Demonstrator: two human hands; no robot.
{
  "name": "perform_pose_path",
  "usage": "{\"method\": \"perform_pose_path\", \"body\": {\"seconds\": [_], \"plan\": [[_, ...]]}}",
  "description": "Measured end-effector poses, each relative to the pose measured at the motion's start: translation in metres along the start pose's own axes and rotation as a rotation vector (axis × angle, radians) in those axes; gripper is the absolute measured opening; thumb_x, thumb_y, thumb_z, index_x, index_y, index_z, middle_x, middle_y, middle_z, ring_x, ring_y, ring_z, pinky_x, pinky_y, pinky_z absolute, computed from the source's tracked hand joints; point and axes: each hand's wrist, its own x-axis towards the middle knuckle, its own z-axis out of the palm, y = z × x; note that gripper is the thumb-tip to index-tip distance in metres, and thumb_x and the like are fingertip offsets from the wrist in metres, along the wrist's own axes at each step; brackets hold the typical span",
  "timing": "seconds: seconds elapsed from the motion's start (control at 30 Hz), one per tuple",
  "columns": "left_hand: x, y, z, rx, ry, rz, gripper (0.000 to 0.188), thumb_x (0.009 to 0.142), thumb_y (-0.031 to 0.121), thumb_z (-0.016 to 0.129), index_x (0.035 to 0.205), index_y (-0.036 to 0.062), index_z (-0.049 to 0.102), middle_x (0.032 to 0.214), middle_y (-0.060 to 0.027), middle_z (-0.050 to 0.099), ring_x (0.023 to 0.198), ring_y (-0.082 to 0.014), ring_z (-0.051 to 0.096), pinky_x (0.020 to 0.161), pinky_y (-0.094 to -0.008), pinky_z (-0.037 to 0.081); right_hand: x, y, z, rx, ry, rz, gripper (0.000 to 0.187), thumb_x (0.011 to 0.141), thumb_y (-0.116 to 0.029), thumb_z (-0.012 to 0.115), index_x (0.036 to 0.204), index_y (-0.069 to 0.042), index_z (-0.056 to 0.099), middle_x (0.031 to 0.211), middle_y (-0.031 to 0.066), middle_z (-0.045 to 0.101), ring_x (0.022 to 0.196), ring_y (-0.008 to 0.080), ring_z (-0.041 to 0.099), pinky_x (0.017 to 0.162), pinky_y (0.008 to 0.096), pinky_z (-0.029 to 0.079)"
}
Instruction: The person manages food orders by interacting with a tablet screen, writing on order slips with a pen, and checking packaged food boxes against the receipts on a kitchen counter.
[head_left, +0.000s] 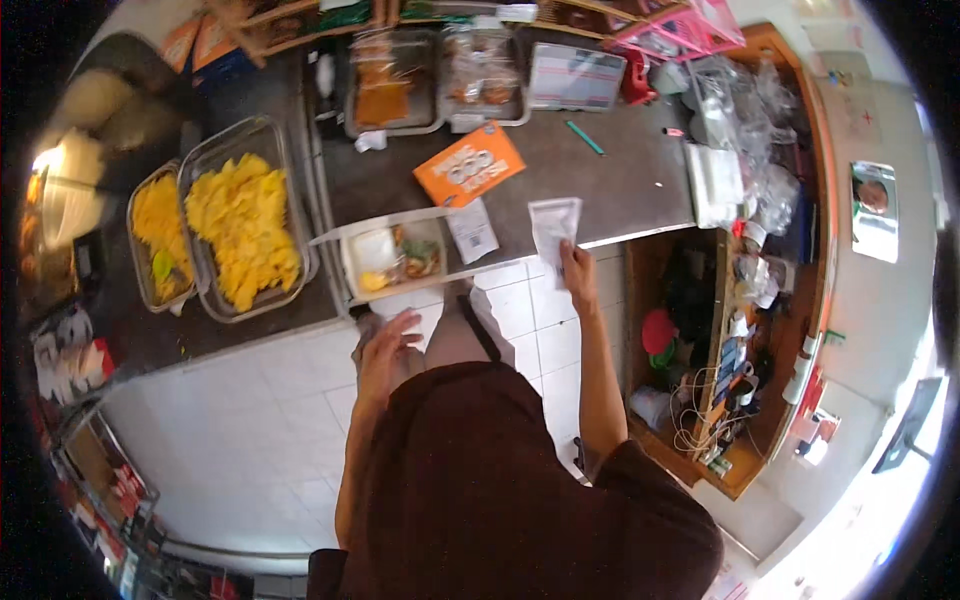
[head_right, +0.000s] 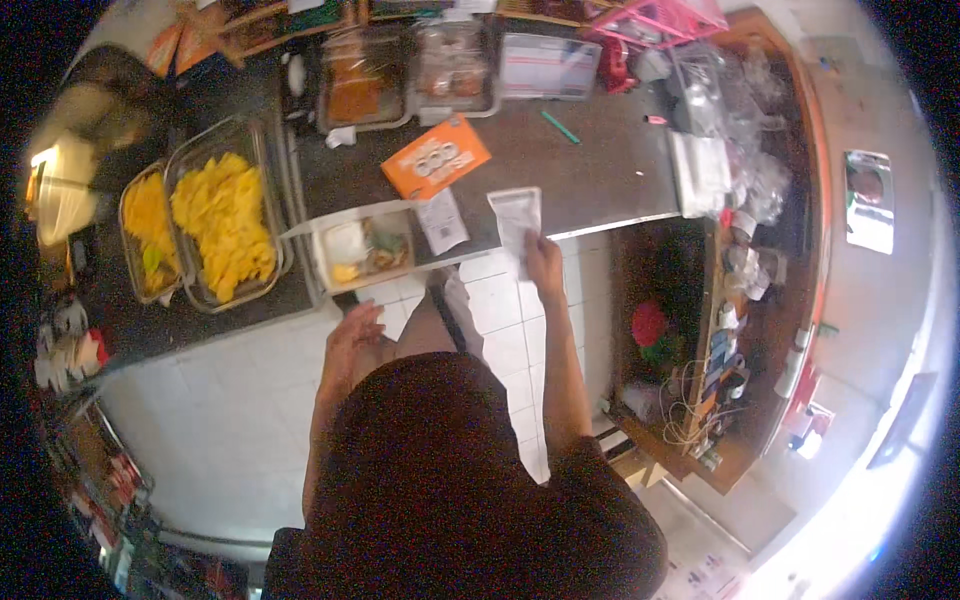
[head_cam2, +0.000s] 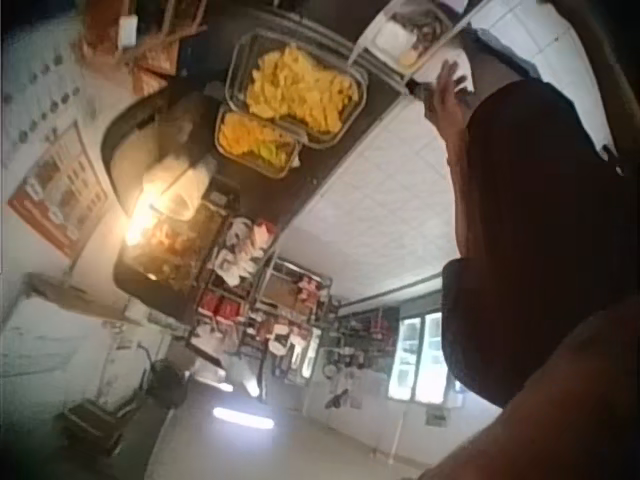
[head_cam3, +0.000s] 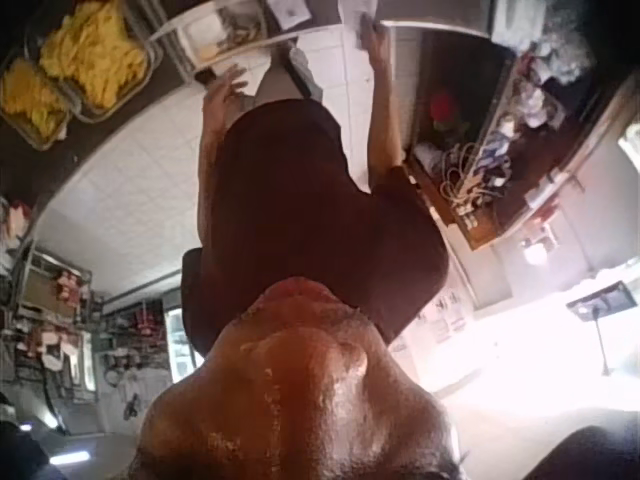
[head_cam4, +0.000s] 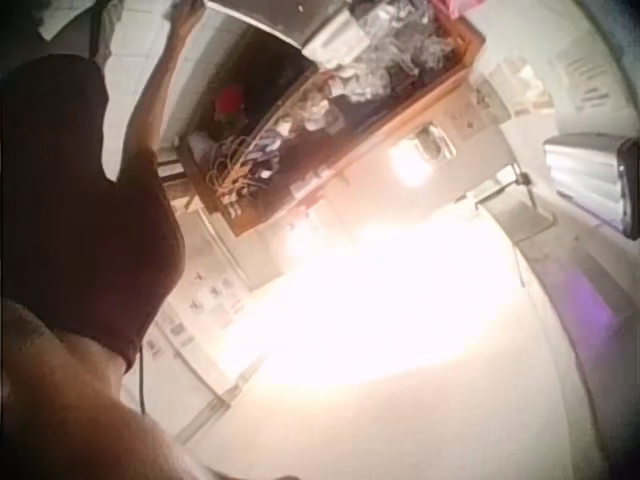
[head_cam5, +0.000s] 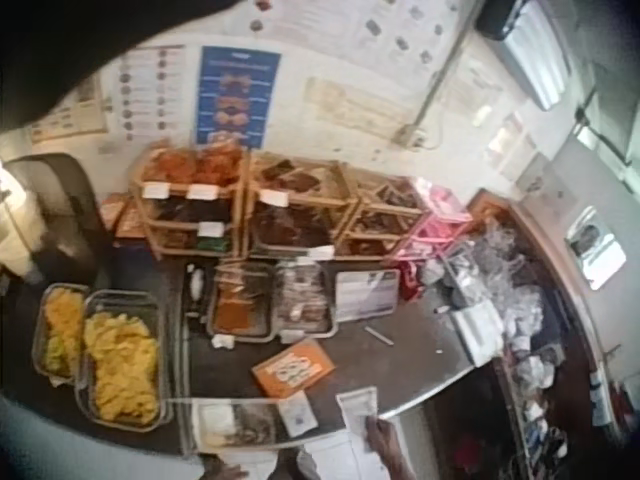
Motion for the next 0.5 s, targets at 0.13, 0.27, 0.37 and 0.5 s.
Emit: {"method": "perform_pose_path", "body": {"seconds": [0.13,0.27,0.37,0.5], "plan": [[0.058,0.002,0.09,0.225,-0.255,0.118,0.043,0.104,0.032,0.046,0.136,0.0044,0.054,0.128,-0.0091,0.063,0.108,-0.0211,0.061,0.092,-0.0346,0.048,0.146,0.083,-0.02,-0.531,-0.009,-0.214,0.044,0.094,-0.044,0.061,0.1,-0.001,0.07,0.085,0.018,0.071,0.078,0.0294,0.069,0.066,0.0401,0.054],[0.131,-0.038,0.173,0.547,0.003,0.353,0.028,0.093,0.011,0.061,0.12,0.0029,0.064,0.121,-0.0172,0.064,0.107,-0.0283,0.063,0.095,-0.0388,0.048,0.186,0.011,-0.031,-0.816,-0.128,-0.338,0.046,0.089,-0.046,0.061,0.082,-0.001,0.069,0.075,0.026,0.065,0.081,0.045,0.066,0.071,0.0498,0.051],[0.202,-0.053,0.22,0.929,0.157,0.735,0.038,0.083,0.0,0.06,0.121,0.0046,0.062,0.118,-0.0173,0.062,0.112,-0.0387,0.056,0.099,-0.045,0.045,0.271,0.001,-0.071,-0.792,0.232,-0.658,0.021,0.083,-0.027,0.069,0.091,-0.008,0.069,0.082,0.0214,0.067,0.082,0.0413,0.066,0.07,0.0491,0.051],[0.282,-0.06,0.223,1.292,0.184,0.8,0.048,0.082,0.007,0.066,0.129,0.0121,0.058,0.137,-0.0064,0.053,0.128,-0.0299,0.047,0.106,-0.0494,0.038,0.344,0.012,-0.085,-0.822,0.075,-0.871,0.022,0.084,-0.016,0.069,0.099,-0.001,0.063,0.086,0.0227,0.066,0.083,0.0437,0.064,0.07,0.0482,0.051]]}}
